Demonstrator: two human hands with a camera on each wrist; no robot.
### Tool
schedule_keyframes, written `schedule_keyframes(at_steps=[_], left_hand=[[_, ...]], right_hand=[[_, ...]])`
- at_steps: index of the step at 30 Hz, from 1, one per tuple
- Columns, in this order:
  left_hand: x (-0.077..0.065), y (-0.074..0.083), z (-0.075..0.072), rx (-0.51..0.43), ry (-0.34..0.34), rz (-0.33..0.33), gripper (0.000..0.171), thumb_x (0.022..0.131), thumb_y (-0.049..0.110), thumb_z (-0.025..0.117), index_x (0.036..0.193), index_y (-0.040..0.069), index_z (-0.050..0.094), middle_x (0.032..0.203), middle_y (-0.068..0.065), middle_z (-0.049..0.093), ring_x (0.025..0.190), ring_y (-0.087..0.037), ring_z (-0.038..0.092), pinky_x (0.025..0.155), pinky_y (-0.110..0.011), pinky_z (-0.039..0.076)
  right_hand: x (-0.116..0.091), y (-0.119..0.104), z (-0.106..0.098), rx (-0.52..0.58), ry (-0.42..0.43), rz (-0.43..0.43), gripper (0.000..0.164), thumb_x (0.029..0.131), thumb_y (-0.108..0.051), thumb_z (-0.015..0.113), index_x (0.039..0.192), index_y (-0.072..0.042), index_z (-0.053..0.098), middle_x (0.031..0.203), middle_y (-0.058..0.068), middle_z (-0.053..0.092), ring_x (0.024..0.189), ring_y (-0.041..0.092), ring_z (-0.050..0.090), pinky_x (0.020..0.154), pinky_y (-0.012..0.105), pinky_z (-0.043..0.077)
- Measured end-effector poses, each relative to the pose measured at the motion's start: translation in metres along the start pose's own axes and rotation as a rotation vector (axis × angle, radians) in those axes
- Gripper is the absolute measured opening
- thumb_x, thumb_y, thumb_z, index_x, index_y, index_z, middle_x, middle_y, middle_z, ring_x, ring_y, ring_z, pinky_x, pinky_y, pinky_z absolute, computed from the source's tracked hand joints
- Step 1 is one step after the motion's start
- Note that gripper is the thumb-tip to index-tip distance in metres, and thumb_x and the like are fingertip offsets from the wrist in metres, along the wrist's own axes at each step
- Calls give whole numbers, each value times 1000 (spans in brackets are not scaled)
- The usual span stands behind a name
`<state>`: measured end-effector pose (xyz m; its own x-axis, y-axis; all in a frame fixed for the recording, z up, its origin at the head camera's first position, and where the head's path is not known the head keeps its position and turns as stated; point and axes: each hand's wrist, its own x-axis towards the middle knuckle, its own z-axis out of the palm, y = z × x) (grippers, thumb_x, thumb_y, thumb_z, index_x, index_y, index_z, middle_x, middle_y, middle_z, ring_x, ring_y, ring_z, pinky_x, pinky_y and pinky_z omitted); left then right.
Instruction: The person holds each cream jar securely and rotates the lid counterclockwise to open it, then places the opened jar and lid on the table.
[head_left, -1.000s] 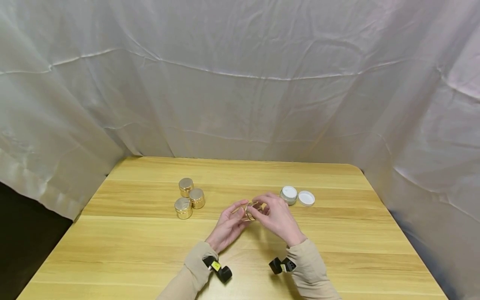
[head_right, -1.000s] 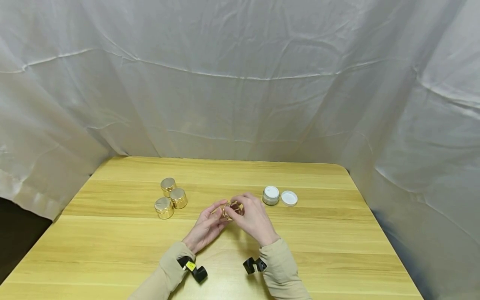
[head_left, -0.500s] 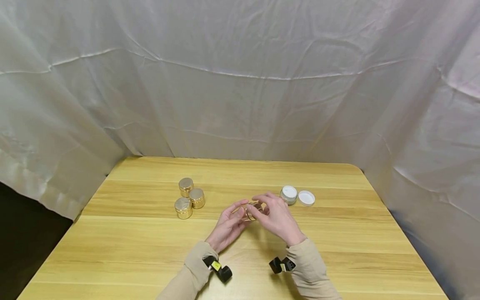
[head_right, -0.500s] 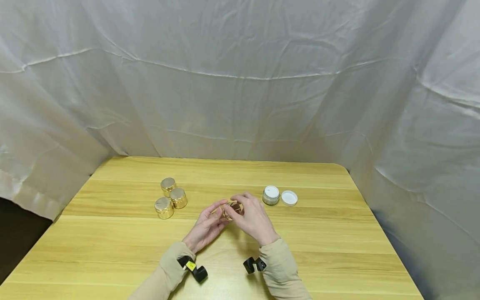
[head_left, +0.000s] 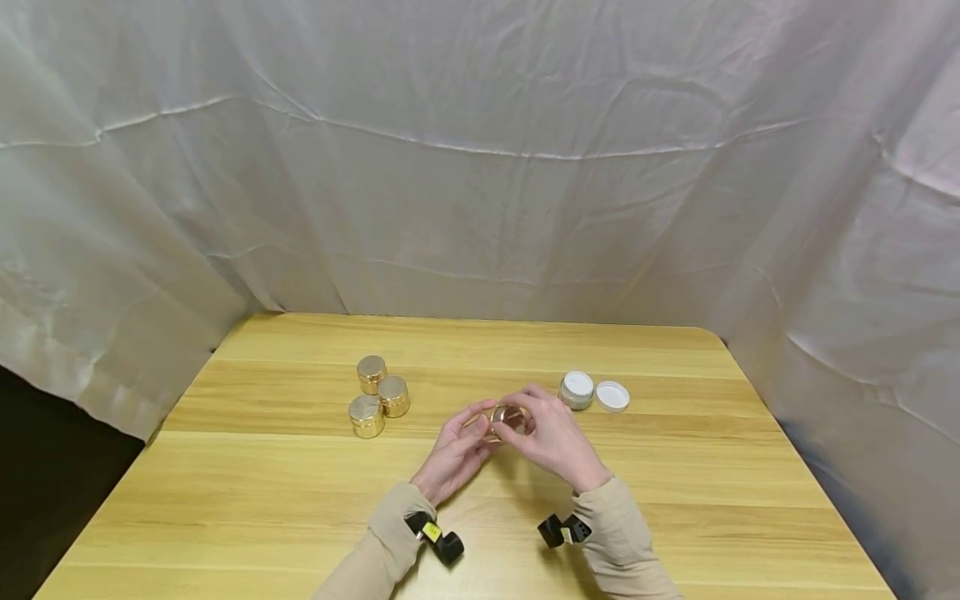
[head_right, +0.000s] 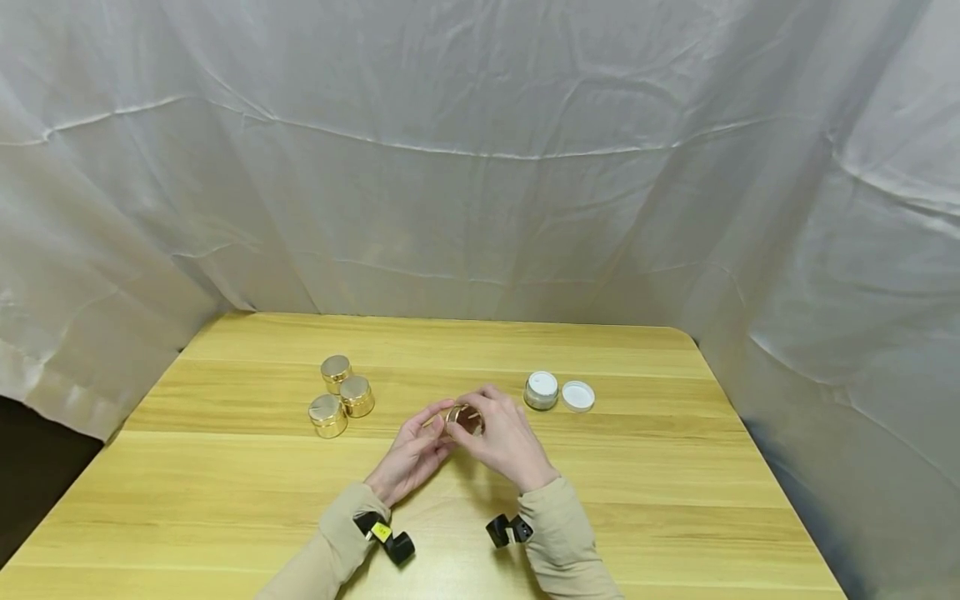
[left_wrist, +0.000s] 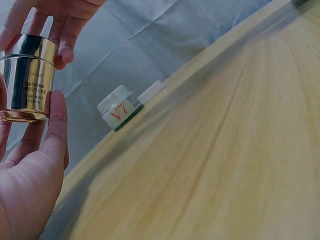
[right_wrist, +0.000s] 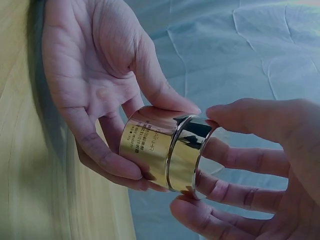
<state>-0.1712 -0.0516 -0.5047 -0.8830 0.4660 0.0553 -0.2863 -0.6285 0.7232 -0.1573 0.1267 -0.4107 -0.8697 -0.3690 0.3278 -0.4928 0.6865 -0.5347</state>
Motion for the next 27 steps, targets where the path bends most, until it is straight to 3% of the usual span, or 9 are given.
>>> schedule_keyframes(at_steps=[5, 9, 20, 27], left_hand=[[0, -1, 0, -7, 9, -1, 27, 100, 16, 59, 127, 15, 57, 116, 1, 68, 105, -9, 68, 106, -25, 54], [0, 0, 1, -7, 8, -1, 28, 100, 16, 59, 128, 14, 56, 116, 1, 68, 105, -9, 67, 106, -25, 54], [-1, 2, 1, -7, 4, -2, 25, 102, 14, 56, 126, 18, 60, 126, 0, 64, 108, -10, 66, 103, -22, 54], [-1, 2, 2, -14, 9, -10, 23, 103, 13, 54, 122, 20, 63, 125, 1, 65, 107, -9, 65, 101, -21, 55]], right_hand=[[0, -1, 1, 1, 6, 35, 42, 86, -34, 79, 116, -5, 72, 97, 8, 68, 70, 18, 60, 61, 16, 46], [0, -1, 0, 20, 18, 26, 39, 85, -31, 81, 113, -5, 73, 96, 8, 69, 72, 18, 63, 63, 17, 51], [0, 3, -2, -9, 10, -97, 34, 79, -16, 83, 111, -9, 72, 106, 6, 70, 88, 21, 68, 77, 33, 60], [-1, 10, -4, 71, -75, -142, 44, 78, -7, 81, 120, -11, 70, 116, 4, 65, 95, 20, 66, 90, 41, 60]])
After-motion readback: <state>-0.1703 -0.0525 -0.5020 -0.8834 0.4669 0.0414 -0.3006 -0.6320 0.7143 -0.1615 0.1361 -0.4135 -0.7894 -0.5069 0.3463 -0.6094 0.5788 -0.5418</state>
